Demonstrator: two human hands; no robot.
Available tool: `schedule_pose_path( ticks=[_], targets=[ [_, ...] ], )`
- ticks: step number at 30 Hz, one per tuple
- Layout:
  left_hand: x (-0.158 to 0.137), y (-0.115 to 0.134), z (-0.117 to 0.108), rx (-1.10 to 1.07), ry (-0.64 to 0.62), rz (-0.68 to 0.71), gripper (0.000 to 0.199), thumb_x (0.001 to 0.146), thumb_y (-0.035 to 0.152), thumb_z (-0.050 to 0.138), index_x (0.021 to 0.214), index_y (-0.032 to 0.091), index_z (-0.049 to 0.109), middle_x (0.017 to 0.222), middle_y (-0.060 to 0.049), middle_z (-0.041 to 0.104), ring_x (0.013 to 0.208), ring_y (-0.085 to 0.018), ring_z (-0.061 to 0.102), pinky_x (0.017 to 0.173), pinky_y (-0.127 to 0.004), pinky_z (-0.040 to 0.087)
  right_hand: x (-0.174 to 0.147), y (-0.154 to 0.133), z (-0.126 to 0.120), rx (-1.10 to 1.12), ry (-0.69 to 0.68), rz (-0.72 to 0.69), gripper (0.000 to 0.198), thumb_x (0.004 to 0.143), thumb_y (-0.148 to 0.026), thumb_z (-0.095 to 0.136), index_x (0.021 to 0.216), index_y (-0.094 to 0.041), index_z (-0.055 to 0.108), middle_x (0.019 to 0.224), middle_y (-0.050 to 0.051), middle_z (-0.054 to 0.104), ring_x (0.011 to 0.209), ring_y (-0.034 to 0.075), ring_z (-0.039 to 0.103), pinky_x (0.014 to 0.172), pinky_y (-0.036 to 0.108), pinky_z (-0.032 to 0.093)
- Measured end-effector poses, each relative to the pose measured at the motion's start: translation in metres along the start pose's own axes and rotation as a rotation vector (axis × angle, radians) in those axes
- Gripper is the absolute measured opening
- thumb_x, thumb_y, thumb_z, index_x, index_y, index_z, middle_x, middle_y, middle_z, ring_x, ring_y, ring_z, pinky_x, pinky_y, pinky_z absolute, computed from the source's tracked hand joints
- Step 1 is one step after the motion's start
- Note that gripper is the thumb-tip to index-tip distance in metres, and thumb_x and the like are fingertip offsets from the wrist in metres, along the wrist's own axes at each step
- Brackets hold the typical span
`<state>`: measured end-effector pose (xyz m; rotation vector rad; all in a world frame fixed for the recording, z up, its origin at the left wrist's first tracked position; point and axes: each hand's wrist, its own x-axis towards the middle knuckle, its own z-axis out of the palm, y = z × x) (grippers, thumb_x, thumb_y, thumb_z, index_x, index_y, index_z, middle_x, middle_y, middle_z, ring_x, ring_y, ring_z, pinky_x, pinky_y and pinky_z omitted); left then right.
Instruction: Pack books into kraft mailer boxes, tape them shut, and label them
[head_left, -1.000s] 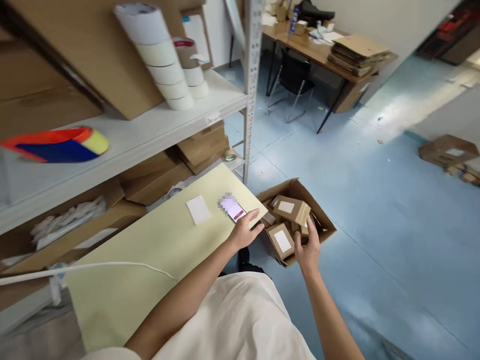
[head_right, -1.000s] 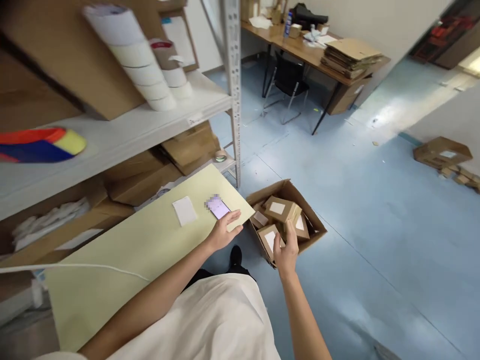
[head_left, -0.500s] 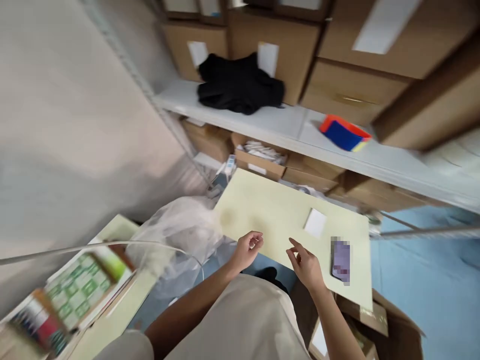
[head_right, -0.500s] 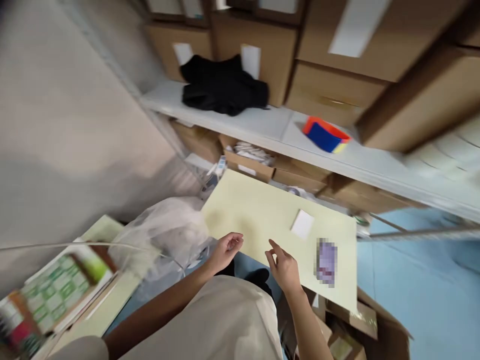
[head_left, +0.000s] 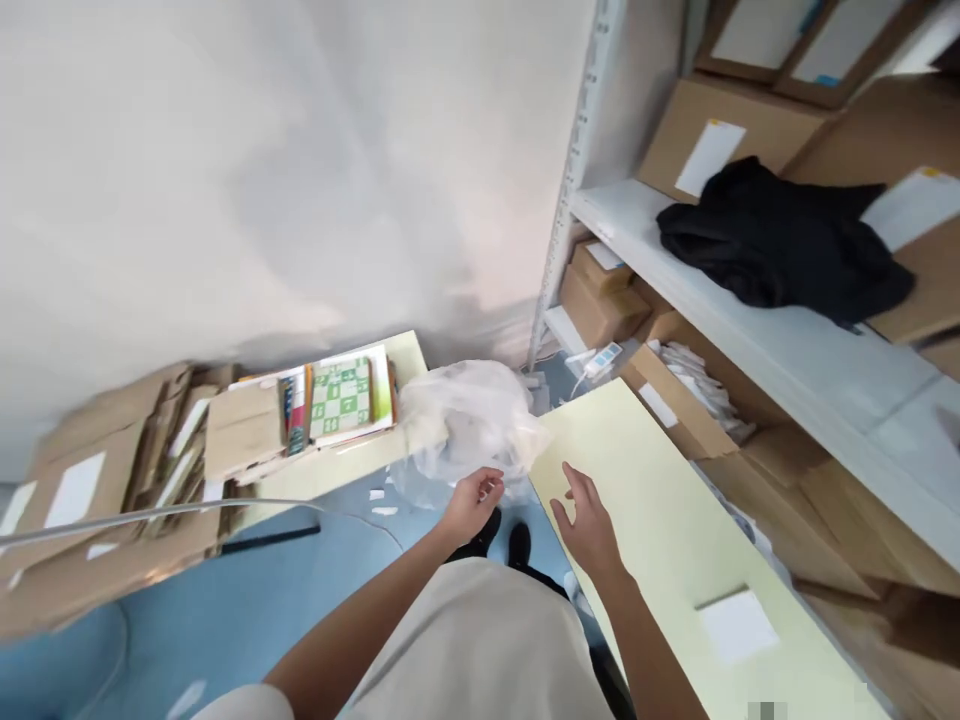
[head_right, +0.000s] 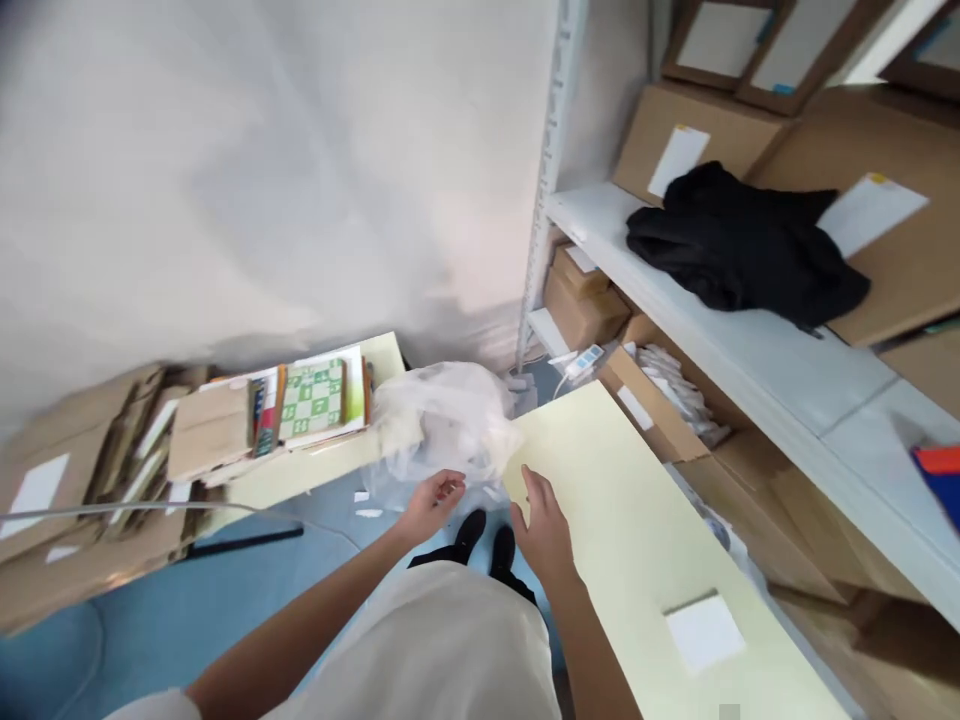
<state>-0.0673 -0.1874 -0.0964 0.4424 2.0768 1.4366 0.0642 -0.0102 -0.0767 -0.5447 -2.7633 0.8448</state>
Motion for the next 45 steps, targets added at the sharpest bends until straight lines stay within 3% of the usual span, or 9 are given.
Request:
schedule_pose_path(
  ticks=[5,11,17,21,27,32,36,41,45],
  targets=[
    [-0.026,-0.006,-0.013,0.002,0.214,-0.053,0.031,0.081,0.038,0.055,0.101,0.015,0.063,0.084,-0.007,0.068,0.070,-0.015,0.060,0.067,-0.028,0.047,0.021,0.004,0.015,0.029,-0.192,-0.154,0.046,0.090,-0.028,0.042,0.136,-0.024,0.042,0.123,0.009,0.057,0.104,0.022,0.061,0.084,0.037,0.054],
    [-0.055,-0.024,-0.047,-0.005,0.461,-0.102,0.031,0.082,0.039,0.055,0.100,0.015,0.063,0.087,-0.008,0.069,0.069,-0.016,0.062,0.065,-0.030,0.049,0.055,-0.036,0.046,0.034,-0.346,-0.445,0.034,0.090,-0.024,0.044,0.121,-0.022,0.056,0.113,0.009,0.064,0.106,0.024,0.060,0.089,0.039,0.051],
    [-0.068,-0.059,-0.106,0.105,0.671,-0.115,0.027,0.082,0.035,0.054,0.099,0.016,0.064,0.094,-0.010,0.070,0.085,-0.022,0.065,0.070,-0.034,0.051,0.089,-0.101,0.091,-0.012,-0.509,-0.630,0.032,0.088,-0.020,0.047,0.117,-0.021,0.060,0.107,0.009,0.066,0.102,0.024,0.061,0.089,0.039,0.049],
    [-0.073,-0.085,-0.169,0.279,0.849,-0.086,0.027,0.082,0.037,0.055,0.098,0.017,0.065,0.104,-0.012,0.066,0.103,-0.027,0.061,0.088,-0.044,0.049,0.108,-0.160,0.142,0.004,-0.593,-0.680,0.031,0.087,-0.020,0.049,0.115,-0.019,0.062,0.109,0.010,0.066,0.102,0.024,0.061,0.092,0.038,0.047],
    [-0.078,-0.125,-0.302,0.435,1.031,-0.213,0.049,0.082,0.037,0.056,0.122,0.010,0.054,0.131,-0.020,0.052,0.126,-0.032,0.046,0.105,-0.048,0.037,0.133,-0.263,0.240,0.264,-0.671,-0.457,0.034,0.081,-0.022,0.056,0.114,-0.015,0.064,0.108,0.012,0.068,0.097,0.023,0.064,0.089,0.038,0.050],
    [-0.066,-0.152,-0.385,0.490,0.905,-0.291,0.051,0.085,0.033,0.050,0.128,0.007,0.048,0.134,-0.021,0.051,0.130,-0.030,0.043,0.107,-0.043,0.035,0.155,-0.326,0.308,0.487,-0.735,-0.139,0.052,0.076,-0.027,0.064,0.127,-0.019,0.055,0.124,0.012,0.063,0.104,0.023,0.064,0.091,0.039,0.050],
    [-0.053,-0.162,-0.397,0.544,0.772,-0.330,0.044,0.084,0.029,0.051,0.124,0.009,0.051,0.129,-0.020,0.056,0.119,-0.031,0.053,0.099,-0.045,0.042,0.163,-0.351,0.340,0.551,-0.745,-0.017,0.051,0.074,-0.030,0.067,0.122,-0.017,0.056,0.122,0.013,0.064,0.106,0.023,0.064,0.094,0.040,0.048],
    [-0.050,-0.162,-0.387,0.528,0.836,-0.244,0.042,0.080,0.030,0.058,0.118,0.013,0.055,0.125,-0.019,0.057,0.121,-0.033,0.050,0.102,-0.047,0.038,0.163,-0.361,0.359,0.765,-0.680,0.154,0.038,0.072,-0.030,0.066,0.107,-0.017,0.059,0.110,0.010,0.069,0.098,0.019,0.066,0.090,0.037,0.050],
    [-0.052,-0.159,-0.381,0.431,0.843,-0.208,0.039,0.080,0.030,0.058,0.115,0.012,0.057,0.118,-0.018,0.060,0.115,-0.032,0.054,0.099,-0.047,0.041,0.164,-0.359,0.353,0.784,-0.658,0.323,0.037,0.069,-0.039,0.067,0.097,-0.018,0.061,0.096,0.008,0.071,0.086,0.019,0.067,0.074,0.033,0.054]
  ],
)
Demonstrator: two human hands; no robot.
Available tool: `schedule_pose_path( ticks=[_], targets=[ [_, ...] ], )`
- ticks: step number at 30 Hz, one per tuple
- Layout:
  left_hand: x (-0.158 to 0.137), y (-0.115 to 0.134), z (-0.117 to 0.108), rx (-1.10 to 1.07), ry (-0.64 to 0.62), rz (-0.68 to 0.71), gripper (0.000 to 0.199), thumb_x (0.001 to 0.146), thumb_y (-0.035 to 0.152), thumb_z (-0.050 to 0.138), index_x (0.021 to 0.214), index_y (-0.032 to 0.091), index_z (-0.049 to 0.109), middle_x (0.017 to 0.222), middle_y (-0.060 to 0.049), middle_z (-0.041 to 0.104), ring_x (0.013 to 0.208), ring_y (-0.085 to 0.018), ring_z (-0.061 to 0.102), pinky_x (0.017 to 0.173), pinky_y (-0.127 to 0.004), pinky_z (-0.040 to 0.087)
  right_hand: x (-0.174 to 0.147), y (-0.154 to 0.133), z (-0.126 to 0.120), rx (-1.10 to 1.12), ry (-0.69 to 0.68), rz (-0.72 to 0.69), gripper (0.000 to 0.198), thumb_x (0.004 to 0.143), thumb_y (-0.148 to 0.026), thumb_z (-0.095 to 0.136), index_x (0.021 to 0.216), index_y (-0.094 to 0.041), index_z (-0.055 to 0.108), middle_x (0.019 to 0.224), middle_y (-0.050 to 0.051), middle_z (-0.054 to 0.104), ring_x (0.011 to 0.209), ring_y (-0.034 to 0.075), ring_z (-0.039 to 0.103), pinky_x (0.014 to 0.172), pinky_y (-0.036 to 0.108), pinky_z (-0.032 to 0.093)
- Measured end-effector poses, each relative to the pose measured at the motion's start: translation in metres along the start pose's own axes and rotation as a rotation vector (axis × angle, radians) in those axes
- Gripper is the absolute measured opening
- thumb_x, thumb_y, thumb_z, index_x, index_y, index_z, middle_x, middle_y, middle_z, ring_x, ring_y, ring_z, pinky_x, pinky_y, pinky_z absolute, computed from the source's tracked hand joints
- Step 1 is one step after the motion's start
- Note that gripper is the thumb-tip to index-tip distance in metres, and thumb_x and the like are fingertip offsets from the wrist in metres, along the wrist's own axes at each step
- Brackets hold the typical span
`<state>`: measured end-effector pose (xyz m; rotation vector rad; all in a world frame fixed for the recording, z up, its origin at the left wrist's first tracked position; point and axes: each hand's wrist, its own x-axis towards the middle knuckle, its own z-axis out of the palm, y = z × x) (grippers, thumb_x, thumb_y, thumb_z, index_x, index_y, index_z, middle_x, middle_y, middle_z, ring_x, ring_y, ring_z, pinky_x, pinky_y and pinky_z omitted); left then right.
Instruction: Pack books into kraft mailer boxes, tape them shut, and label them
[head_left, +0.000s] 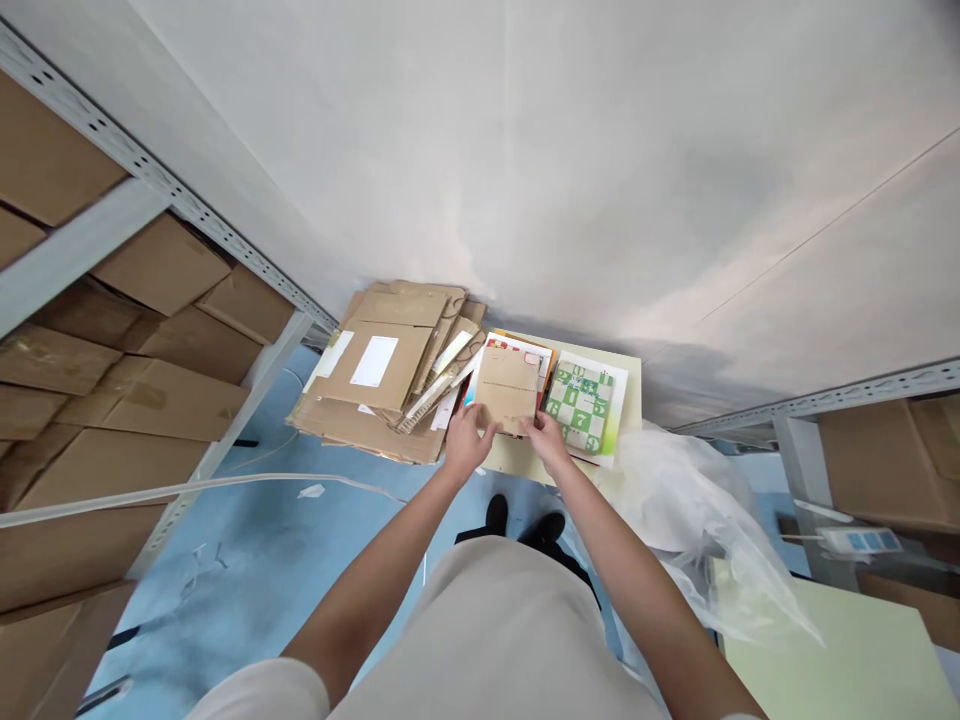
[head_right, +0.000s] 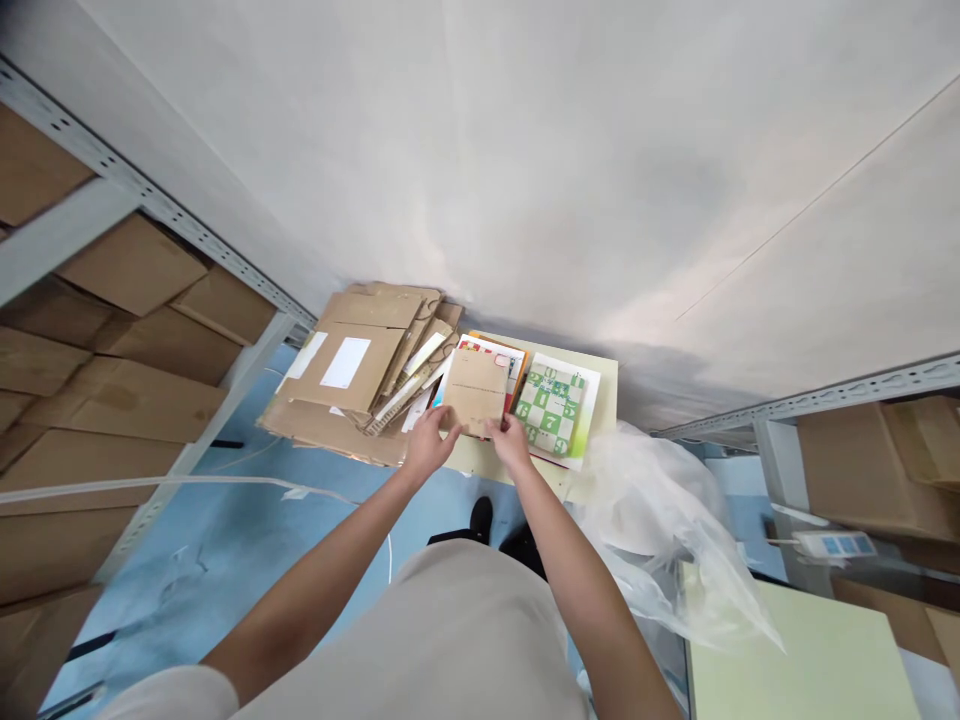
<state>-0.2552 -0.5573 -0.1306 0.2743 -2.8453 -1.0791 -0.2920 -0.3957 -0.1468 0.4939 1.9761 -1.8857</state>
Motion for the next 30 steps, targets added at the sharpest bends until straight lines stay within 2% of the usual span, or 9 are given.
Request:
schedule_pose_path(
  ticks=[3,6,10,12,16,21,24,27,30],
  targets=[
    [-0.009,0.004,0.001,-0.057,-0.029,0.027,0.039,0.081,0.032,0.058,0.115,0.014,0.057,0.114,-0.016,0.061,0.109,-0.029,0.056,0.095,-0.045,0.043,-0.012,-0.002,-0.015,0.027,-0.011,0.025,0.033,0.068,-0.046,0.065,0.088,-0.019,0.061,0.085,0.004,0.070,0.076,0.018,0.066,0.062,0.030,0.054],
    [-0.023,0.010,0.001,-0.062,-0.077,0.063,0.041,0.081,0.037,0.058,0.116,0.015,0.058,0.113,-0.015,0.060,0.107,-0.029,0.056,0.093,-0.044,0.044,-0.028,-0.003,-0.033,0.069,-0.005,0.039,0.033,0.065,-0.046,0.067,0.083,-0.020,0.059,0.081,0.002,0.069,0.069,0.017,0.065,0.059,0.030,0.054],
    [-0.038,0.023,-0.002,0.080,-0.092,0.207,0.061,0.066,0.051,0.072,0.118,0.021,0.060,0.128,-0.017,0.051,0.119,-0.038,0.045,0.096,-0.053,0.037,-0.048,-0.008,-0.043,0.159,0.014,0.023,0.034,0.062,-0.046,0.071,0.080,-0.019,0.060,0.077,0.001,0.067,0.063,0.015,0.062,0.058,0.029,0.053],
    [-0.041,0.030,-0.001,0.101,-0.161,0.337,0.063,0.064,0.045,0.076,0.120,0.023,0.058,0.125,-0.015,0.054,0.116,-0.036,0.048,0.096,-0.052,0.037,-0.054,-0.011,-0.040,0.184,0.062,0.003,0.034,0.060,-0.045,0.073,0.078,-0.019,0.060,0.072,0.000,0.066,0.060,0.014,0.060,0.055,0.027,0.052],
    [-0.039,0.033,0.005,0.074,-0.223,0.421,0.036,0.080,0.022,0.060,0.116,0.022,0.060,0.109,-0.012,0.064,0.103,-0.028,0.057,0.090,-0.044,0.044,-0.062,-0.018,-0.030,0.182,0.134,-0.027,0.036,0.059,-0.046,0.073,0.076,-0.019,0.058,0.068,-0.002,0.062,0.056,0.013,0.057,0.053,0.026,0.050],
    [-0.043,0.036,0.001,-0.116,-0.154,0.413,0.030,0.086,0.024,0.048,0.111,0.021,0.065,0.106,-0.013,0.066,0.099,-0.024,0.060,0.092,-0.039,0.047,-0.077,-0.034,-0.026,0.136,0.093,-0.178,0.036,0.067,-0.050,0.069,0.085,-0.020,0.060,0.082,0.003,0.066,0.072,0.016,0.062,0.064,0.030,0.053],
    [-0.052,0.057,-0.002,-0.346,-0.112,0.276,0.028,0.086,0.036,0.050,0.101,0.019,0.067,0.103,-0.012,0.066,0.095,-0.023,0.062,0.082,-0.035,0.053,-0.093,-0.040,-0.042,0.067,0.063,-0.371,0.039,0.075,-0.049,0.063,0.102,-0.021,0.062,0.105,0.008,0.066,0.095,0.020,0.062,0.082,0.035,0.052],
    [-0.069,0.089,0.006,-0.651,-0.198,0.093,0.036,0.083,0.049,0.054,0.094,0.018,0.067,0.099,-0.011,0.067,0.092,-0.023,0.062,0.069,-0.030,0.055,-0.115,-0.034,-0.079,-0.153,0.265,-0.519,0.035,0.079,-0.044,0.060,0.106,-0.022,0.064,0.116,0.010,0.059,0.110,0.023,0.056,0.096,0.040,0.045],
    [-0.090,0.123,0.026,-0.927,-0.407,-0.063,0.045,0.077,0.056,0.059,0.097,0.016,0.063,0.096,-0.010,0.069,0.090,-0.023,0.064,0.070,-0.032,0.055,-0.145,-0.016,-0.135,-0.248,0.708,-0.468,0.050,0.075,-0.045,0.064,0.119,-0.022,0.057,0.130,0.012,0.049,0.124,0.027,0.045,0.102,0.046,0.039]
  ],
)
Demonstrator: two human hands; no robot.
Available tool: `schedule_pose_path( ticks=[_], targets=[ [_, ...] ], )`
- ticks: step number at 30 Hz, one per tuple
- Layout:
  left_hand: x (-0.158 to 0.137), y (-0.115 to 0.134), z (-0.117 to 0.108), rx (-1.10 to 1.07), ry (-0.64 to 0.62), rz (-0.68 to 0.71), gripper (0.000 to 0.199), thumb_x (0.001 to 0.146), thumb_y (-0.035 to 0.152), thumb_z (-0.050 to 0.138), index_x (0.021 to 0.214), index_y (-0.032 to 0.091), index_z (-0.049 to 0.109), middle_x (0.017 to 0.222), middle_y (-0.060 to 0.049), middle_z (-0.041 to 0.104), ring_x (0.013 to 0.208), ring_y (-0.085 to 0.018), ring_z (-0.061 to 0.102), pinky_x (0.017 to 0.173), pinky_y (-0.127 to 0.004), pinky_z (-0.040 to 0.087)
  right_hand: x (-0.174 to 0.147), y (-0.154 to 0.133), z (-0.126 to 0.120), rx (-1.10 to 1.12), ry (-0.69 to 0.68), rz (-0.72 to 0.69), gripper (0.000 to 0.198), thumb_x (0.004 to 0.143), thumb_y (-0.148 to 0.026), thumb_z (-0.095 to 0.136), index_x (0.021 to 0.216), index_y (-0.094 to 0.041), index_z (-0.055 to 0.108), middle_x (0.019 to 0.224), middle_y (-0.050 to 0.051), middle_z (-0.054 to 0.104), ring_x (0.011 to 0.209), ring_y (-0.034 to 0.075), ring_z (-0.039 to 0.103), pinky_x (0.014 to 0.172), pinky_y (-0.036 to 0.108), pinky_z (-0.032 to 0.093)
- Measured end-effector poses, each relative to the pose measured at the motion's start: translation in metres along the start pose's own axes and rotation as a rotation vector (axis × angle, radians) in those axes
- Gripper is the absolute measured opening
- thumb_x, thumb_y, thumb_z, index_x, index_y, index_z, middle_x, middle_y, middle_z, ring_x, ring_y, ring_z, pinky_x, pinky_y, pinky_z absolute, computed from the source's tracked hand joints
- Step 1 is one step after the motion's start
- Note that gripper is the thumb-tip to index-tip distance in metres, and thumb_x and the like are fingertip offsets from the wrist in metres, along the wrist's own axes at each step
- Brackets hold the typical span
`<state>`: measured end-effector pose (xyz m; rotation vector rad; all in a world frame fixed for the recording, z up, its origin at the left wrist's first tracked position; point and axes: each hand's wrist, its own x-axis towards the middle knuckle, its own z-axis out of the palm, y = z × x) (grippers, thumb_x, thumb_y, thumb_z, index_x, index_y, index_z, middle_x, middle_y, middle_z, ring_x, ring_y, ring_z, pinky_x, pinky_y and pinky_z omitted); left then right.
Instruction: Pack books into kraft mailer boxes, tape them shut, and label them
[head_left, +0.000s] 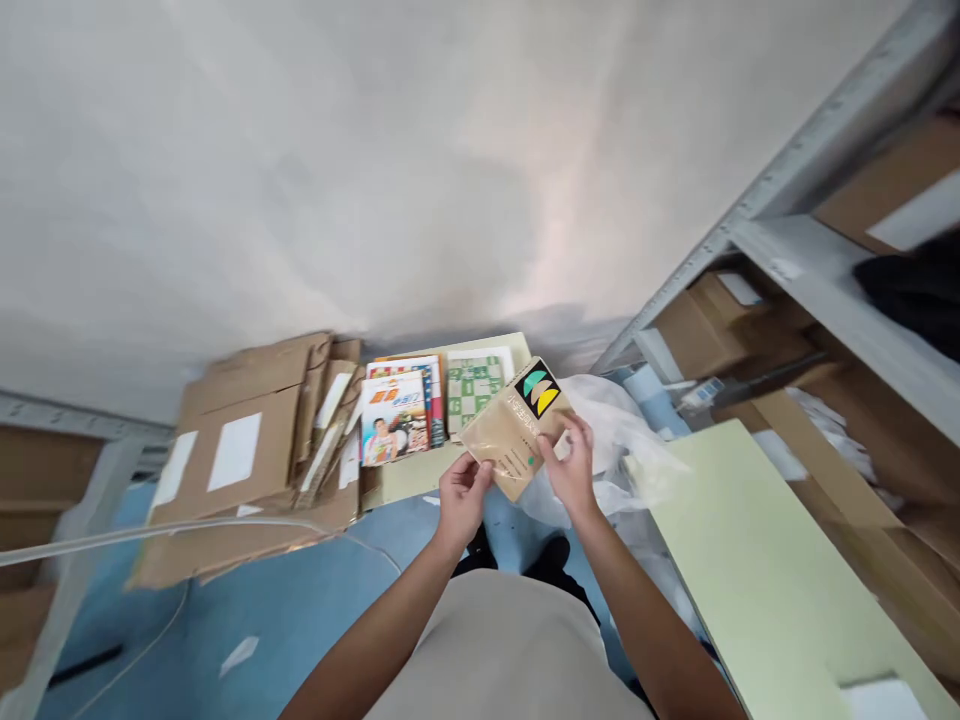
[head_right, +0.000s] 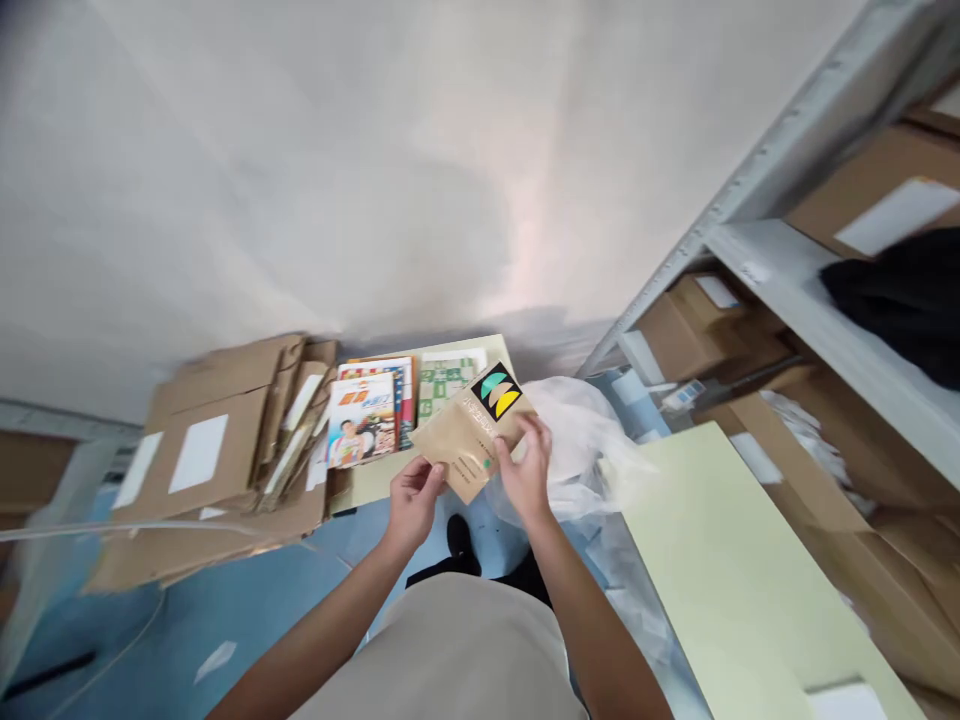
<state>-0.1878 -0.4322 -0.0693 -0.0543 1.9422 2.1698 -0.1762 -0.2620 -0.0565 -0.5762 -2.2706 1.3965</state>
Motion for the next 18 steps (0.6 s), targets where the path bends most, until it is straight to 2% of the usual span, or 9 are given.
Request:
schedule_pose_path(
  ticks=[2,3,5,7,9,12,15,18],
  targets=[
    [-0.007,-0.003,0.031,-0.115,-0.127,-0.114,0.047,0.074,0.056,0.063,0.097,0.016,0.061,0.094,-0.010,0.069,0.088,-0.023,0.066,0.072,-0.034,0.055,-0.003,0.019,-0.046,0.069,0.192,0.169,0.069,0.073,-0.049,0.065,0.133,-0.022,0.041,0.137,0.014,0.043,0.125,0.028,0.044,0.098,0.046,0.043],
    [-0.011,-0.005,0.047,-0.152,-0.196,-0.160,0.046,0.072,0.055,0.066,0.095,0.016,0.060,0.094,-0.009,0.069,0.087,-0.022,0.066,0.073,-0.035,0.055,-0.006,0.027,-0.069,0.165,0.219,0.252,0.073,0.074,-0.051,0.063,0.136,-0.023,0.037,0.136,0.015,0.045,0.122,0.028,0.048,0.093,0.044,0.047],
    [-0.022,-0.009,0.081,-0.205,-0.346,-0.245,0.044,0.069,0.052,0.071,0.091,0.017,0.059,0.094,-0.009,0.070,0.088,-0.023,0.066,0.076,-0.037,0.055,-0.015,0.039,-0.114,0.389,0.203,0.358,0.063,0.079,-0.055,0.056,0.131,-0.024,0.040,0.127,0.013,0.054,0.110,0.024,0.058,0.081,0.037,0.052],
    [-0.035,-0.015,0.115,-0.226,-0.506,-0.320,0.044,0.066,0.049,0.074,0.092,0.017,0.060,0.097,-0.009,0.070,0.092,-0.024,0.066,0.081,-0.040,0.054,-0.028,0.049,-0.157,0.535,0.231,0.399,0.051,0.081,-0.057,0.053,0.120,-0.024,0.049,0.114,0.009,0.064,0.095,0.021,0.064,0.069,0.031,0.053],
    [-0.049,-0.022,0.149,-0.198,-0.656,-0.358,0.046,0.064,0.047,0.076,0.096,0.017,0.061,0.101,-0.010,0.070,0.096,-0.025,0.065,0.085,-0.041,0.053,-0.042,0.059,-0.196,0.586,0.355,0.429,0.047,0.080,-0.058,0.055,0.110,-0.023,0.054,0.103,0.007,0.068,0.084,0.019,0.065,0.061,0.027,0.051],
    [-0.067,-0.032,0.194,-0.093,-0.840,-0.365,0.049,0.063,0.045,0.078,0.100,0.016,0.063,0.097,-0.010,0.070,0.095,-0.026,0.064,0.086,-0.039,0.051,-0.064,0.080,-0.248,0.613,0.507,0.475,0.044,0.076,-0.057,0.060,0.102,-0.022,0.055,0.091,0.004,0.070,0.076,0.018,0.065,0.057,0.026,0.049],
    [-0.077,-0.040,0.233,-0.026,-0.902,-0.380,0.049,0.066,0.047,0.074,0.103,0.017,0.061,0.097,-0.008,0.069,0.088,-0.023,0.065,0.076,-0.034,0.053,-0.083,0.105,-0.293,0.634,0.593,0.488,0.039,0.074,-0.054,0.064,0.095,-0.022,0.056,0.084,0.002,0.069,0.067,0.015,0.063,0.054,0.024,0.046],
    [-0.083,-0.045,0.269,0.073,-0.926,-0.407,0.046,0.069,0.048,0.071,0.103,0.018,0.060,0.095,-0.007,0.067,0.081,-0.018,0.065,0.068,-0.029,0.053,-0.099,0.127,-0.332,0.635,0.656,0.516,0.034,0.074,-0.052,0.065,0.087,-0.023,0.055,0.070,-0.004,0.063,0.052,0.010,0.053,0.046,0.021,0.039]
  ],
)
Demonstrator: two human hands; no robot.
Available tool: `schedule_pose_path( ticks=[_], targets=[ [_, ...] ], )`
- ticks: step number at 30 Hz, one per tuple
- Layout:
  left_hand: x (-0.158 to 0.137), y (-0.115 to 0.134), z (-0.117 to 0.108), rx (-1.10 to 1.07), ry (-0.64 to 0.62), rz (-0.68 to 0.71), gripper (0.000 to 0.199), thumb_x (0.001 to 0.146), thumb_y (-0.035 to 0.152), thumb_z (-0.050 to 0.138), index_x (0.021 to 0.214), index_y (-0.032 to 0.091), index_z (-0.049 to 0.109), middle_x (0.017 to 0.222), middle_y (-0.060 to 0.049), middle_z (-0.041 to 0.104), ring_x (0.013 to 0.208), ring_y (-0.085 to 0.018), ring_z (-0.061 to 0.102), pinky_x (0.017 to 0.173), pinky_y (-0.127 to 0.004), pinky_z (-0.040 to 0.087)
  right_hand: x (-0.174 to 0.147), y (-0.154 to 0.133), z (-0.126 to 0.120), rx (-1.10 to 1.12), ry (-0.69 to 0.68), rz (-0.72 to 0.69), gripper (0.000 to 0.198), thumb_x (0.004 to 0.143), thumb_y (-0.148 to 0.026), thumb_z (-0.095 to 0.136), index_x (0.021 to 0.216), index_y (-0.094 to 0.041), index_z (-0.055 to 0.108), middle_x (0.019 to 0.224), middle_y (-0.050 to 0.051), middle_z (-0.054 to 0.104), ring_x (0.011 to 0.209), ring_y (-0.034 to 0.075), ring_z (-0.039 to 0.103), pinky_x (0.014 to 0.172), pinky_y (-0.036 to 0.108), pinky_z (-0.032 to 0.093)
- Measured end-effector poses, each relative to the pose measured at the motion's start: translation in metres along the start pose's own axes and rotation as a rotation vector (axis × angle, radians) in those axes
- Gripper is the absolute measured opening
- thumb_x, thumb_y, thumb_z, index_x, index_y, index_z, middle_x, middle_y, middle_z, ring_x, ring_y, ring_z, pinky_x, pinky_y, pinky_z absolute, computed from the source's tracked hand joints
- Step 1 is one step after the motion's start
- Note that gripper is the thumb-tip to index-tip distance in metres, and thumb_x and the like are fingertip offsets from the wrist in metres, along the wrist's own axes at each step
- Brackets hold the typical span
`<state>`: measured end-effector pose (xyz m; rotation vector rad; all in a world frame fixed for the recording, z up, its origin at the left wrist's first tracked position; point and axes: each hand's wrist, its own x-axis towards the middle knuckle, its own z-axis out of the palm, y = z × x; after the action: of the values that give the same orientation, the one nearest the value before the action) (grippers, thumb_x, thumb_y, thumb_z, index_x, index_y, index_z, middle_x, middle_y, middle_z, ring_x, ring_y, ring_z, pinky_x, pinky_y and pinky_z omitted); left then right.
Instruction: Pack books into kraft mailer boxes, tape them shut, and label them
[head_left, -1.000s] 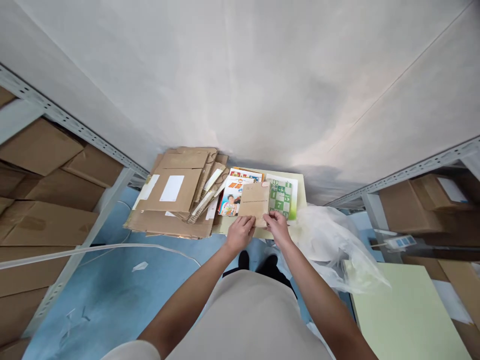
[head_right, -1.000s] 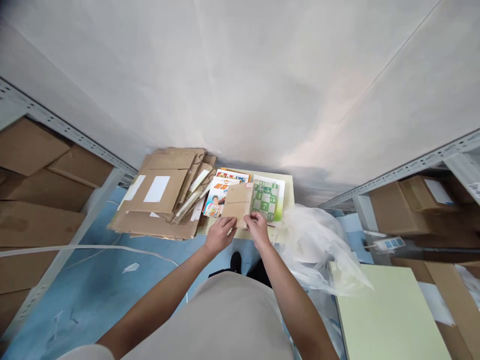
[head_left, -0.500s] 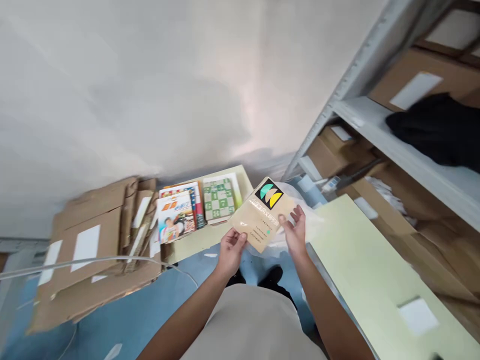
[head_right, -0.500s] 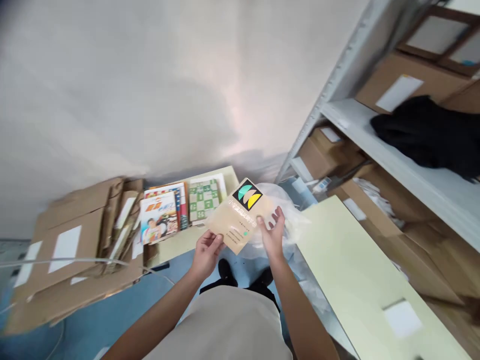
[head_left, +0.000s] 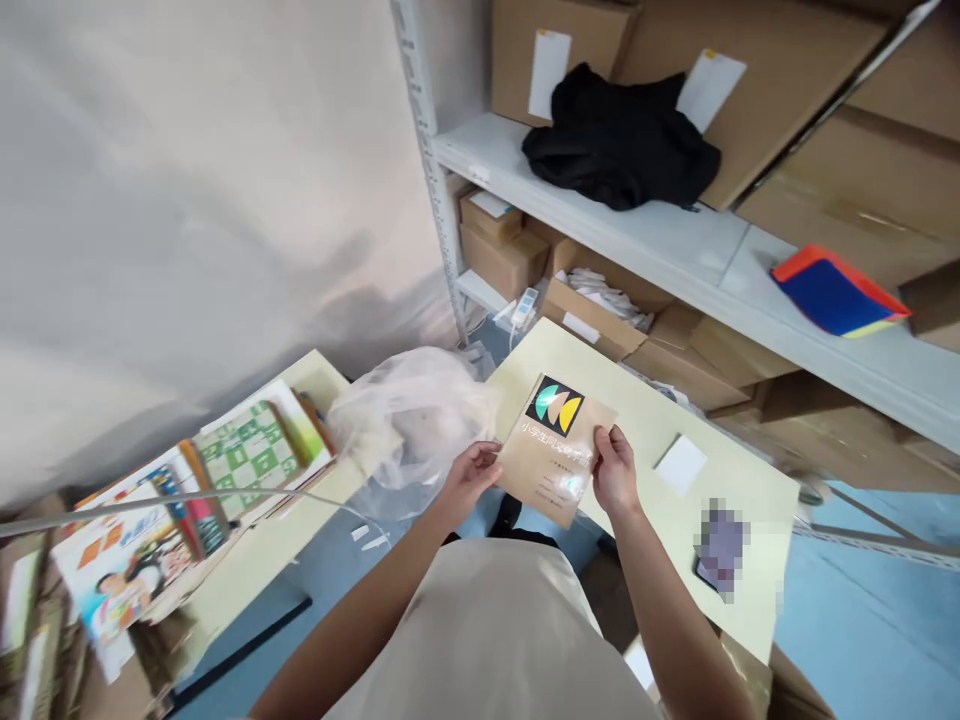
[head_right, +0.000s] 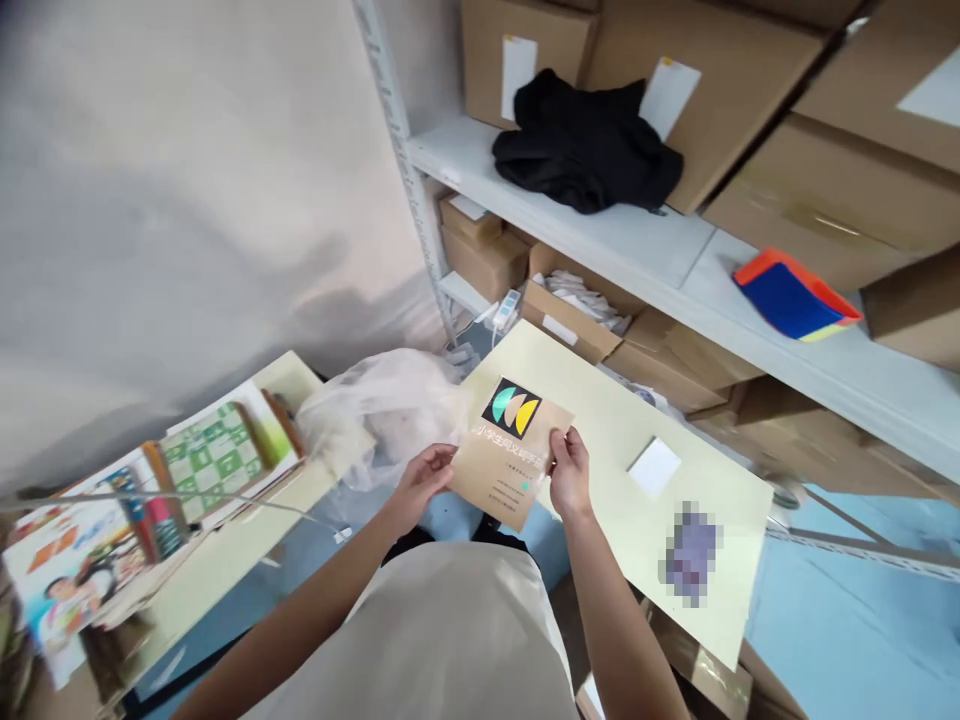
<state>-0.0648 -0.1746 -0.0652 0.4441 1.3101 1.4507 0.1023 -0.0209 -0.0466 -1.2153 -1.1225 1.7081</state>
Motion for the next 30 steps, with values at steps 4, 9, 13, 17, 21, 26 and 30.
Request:
schedule_pose_path(
  ticks=[4,9,13,17,21,26,30],
  targets=[
    [0.029,0.003,0.036,0.186,-0.034,-0.098,0.037,0.070,0.043,0.070,0.095,0.017,0.063,0.088,-0.005,0.067,0.075,-0.016,0.065,0.069,-0.029,0.054,0.015,-0.011,-0.041,-0.040,0.051,0.005,0.034,0.073,-0.054,0.064,0.081,-0.022,0.053,0.058,-0.007,0.053,0.045,0.007,0.042,0.040,0.019,0.030],
    [0.055,-0.003,0.068,0.291,-0.135,-0.137,0.033,0.075,0.042,0.065,0.096,0.017,0.064,0.086,-0.005,0.068,0.080,-0.017,0.065,0.072,-0.030,0.054,0.030,-0.020,-0.079,-0.028,0.142,0.020,0.039,0.073,-0.057,0.062,0.091,-0.022,0.059,0.079,-0.001,0.065,0.063,0.012,0.056,0.050,0.021,0.042],
    [0.074,-0.010,0.079,0.268,-0.205,-0.217,0.036,0.072,0.043,0.068,0.096,0.017,0.063,0.089,-0.005,0.068,0.081,-0.018,0.065,0.074,-0.032,0.054,0.044,-0.021,-0.105,-0.004,0.281,0.012,0.048,0.073,-0.057,0.062,0.105,-0.022,0.061,0.093,0.002,0.066,0.074,0.014,0.059,0.058,0.023,0.046],
    [0.091,-0.012,0.082,0.207,-0.254,-0.294,0.043,0.068,0.046,0.072,0.098,0.017,0.061,0.094,-0.006,0.067,0.084,-0.018,0.065,0.077,-0.033,0.054,0.053,-0.023,-0.115,-0.015,0.333,0.015,0.039,0.070,-0.054,0.064,0.092,-0.021,0.063,0.081,0.000,0.062,0.067,0.012,0.054,0.054,0.022,0.043],
    [0.107,-0.010,0.078,0.198,-0.304,-0.338,0.040,0.069,0.043,0.071,0.099,0.019,0.061,0.103,-0.006,0.066,0.087,-0.017,0.064,0.081,-0.033,0.052,0.056,-0.024,-0.111,-0.001,0.405,0.025,0.037,0.069,-0.054,0.065,0.086,-0.022,0.063,0.077,-0.001,0.060,0.067,0.012,0.053,0.055,0.023,0.043],
    [0.124,-0.016,0.071,0.347,-0.363,-0.247,0.038,0.071,0.038,0.069,0.102,0.017,0.063,0.104,-0.009,0.065,0.090,-0.018,0.062,0.083,-0.033,0.050,0.056,-0.024,-0.104,0.022,0.465,0.036,0.035,0.070,-0.054,0.064,0.088,-0.024,0.063,0.081,0.000,0.061,0.071,0.014,0.055,0.056,0.025,0.044],
    [0.129,-0.021,0.073,0.321,-0.287,-0.176,0.044,0.066,0.036,0.074,0.103,0.018,0.060,0.092,-0.005,0.064,0.083,-0.015,0.061,0.077,-0.029,0.050,0.052,-0.022,-0.113,0.061,0.415,0.031,0.034,0.074,-0.048,0.060,0.101,-0.027,0.062,0.086,0.000,0.058,0.073,0.014,0.054,0.057,0.024,0.045]
  ],
)
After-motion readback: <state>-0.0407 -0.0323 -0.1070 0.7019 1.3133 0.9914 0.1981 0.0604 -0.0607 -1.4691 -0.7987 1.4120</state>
